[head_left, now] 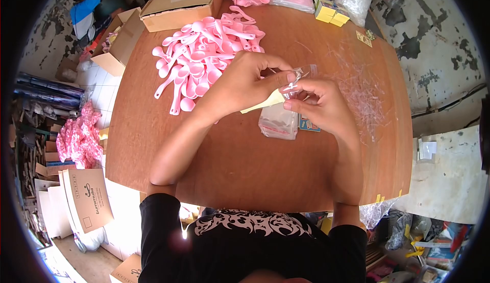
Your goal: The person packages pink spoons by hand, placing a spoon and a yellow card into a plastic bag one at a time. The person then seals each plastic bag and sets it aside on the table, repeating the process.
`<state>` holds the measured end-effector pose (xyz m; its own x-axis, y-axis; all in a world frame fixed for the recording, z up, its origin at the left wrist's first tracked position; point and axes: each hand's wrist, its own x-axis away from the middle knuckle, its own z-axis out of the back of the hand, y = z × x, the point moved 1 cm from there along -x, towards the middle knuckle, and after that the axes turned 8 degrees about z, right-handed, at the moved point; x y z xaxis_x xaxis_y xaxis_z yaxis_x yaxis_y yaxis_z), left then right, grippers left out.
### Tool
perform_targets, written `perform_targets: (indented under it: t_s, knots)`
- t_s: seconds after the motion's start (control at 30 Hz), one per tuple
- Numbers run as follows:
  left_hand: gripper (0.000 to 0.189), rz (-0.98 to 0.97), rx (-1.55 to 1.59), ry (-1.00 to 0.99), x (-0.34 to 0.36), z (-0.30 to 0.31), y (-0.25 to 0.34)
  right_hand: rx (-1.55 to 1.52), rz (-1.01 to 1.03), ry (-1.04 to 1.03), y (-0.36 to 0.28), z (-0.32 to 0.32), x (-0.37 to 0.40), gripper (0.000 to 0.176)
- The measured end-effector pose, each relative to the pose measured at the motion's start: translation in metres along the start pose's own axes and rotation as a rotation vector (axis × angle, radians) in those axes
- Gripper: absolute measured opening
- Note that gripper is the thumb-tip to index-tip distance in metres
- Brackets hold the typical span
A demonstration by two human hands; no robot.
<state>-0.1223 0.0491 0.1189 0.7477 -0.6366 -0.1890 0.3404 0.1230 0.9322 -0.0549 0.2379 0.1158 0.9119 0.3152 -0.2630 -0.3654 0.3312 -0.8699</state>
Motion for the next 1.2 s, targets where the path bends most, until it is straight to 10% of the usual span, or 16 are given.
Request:
perform_targets:
  t_s: [0.27, 0.53, 1.03, 1.2]
  knots:
    - [0.020, -0.086, 0.008, -0.037, -0.001, -0.003, -0.005, 0.215, 0.098, -0.085, 0.003, -0.001, 0.001, 0.017]
    - [0.035, -0.036, -0.505, 0.109, 0.009, 0.052, 0.007, -0.247, 0.105, 0.471, 0.003, -0.006, -0.013, 0.018]
    - [0.035, -0.036, -0.646, 0.276, 0.023, 0.089, 0.011, 1.131, 0.502, -0.212, 0.062, -0.116, -0.054, 0.012]
    - [0.033, -0.002, -0.677, 0.311, 0.025, 0.090, 0.010, 1.015, 0.544, -0.176, 0.059, -0.106, -0.042, 0.010]
